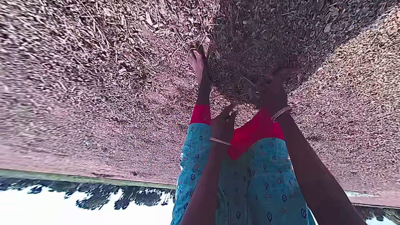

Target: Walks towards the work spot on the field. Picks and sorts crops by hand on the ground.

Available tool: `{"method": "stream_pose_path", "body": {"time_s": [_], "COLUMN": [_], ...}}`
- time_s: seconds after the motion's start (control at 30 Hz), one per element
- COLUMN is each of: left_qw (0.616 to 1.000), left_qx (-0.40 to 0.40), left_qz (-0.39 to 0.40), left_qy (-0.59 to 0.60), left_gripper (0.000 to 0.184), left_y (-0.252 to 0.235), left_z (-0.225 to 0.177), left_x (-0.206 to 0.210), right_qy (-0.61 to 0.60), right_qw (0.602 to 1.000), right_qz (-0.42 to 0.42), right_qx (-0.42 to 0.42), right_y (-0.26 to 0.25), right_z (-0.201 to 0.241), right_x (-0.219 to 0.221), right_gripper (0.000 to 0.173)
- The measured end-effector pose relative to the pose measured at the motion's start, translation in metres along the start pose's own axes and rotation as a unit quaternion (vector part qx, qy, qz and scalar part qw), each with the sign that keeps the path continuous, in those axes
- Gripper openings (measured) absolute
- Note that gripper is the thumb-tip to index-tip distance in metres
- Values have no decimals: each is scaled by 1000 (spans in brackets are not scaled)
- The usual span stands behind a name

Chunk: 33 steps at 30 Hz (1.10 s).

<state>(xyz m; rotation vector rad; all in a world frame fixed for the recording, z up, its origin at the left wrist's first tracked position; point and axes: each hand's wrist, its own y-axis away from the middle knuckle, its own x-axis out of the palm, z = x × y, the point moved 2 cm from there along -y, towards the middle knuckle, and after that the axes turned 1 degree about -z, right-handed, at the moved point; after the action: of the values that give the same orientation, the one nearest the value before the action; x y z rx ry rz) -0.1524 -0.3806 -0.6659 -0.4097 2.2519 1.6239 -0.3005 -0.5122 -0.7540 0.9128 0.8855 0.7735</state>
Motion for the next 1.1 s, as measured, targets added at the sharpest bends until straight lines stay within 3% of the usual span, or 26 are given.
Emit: {"method": "stream_pose_path", "body": {"time_s": [0.1,0.17,0.23,0.37,0.5,0.63,0.77,0.83,1.0,1.1], "left_qw": [991,965,949,962,971,978,988,989,985,982], "left_qx": [-32,-85,-105,-101,-98,-92,-100,-101,-107,-131], "left_qz": [127,238,286,252,218,181,98,95,134,133], "left_qy": [-41,-70,-83,-39,33,54,57,54,-3,17], "left_gripper": [40,42,39,32,26,53,65,67,28,27], "left_y": [-3,-7,-11,-15,-14,-10,-12,-12,-14,-15], "left_z": [1,-3,-6,7,13,15,11,8,11,14], "left_x": [-2,-1,-1,-12,-23,-22,-17,-16,-21,-24], "right_qy": [-116,-191,-236,-320,-421,-396,-402,-380,-260,-288], "right_qw": [990,971,958,931,861,886,885,898,949,949], "right_qz": [17,25,22,155,276,232,216,202,159,84], "right_qx": [78,140,159,84,71,68,89,87,77,98], "right_y": [56,78,84,66,51,48,43,42,40,40], "right_z": [20,36,43,30,23,40,51,53,54,55], "right_x": [32,45,52,49,46,60,71,71,65,75], "right_gripper": [72,58,41,19,25,15,14,12,14,16]}}
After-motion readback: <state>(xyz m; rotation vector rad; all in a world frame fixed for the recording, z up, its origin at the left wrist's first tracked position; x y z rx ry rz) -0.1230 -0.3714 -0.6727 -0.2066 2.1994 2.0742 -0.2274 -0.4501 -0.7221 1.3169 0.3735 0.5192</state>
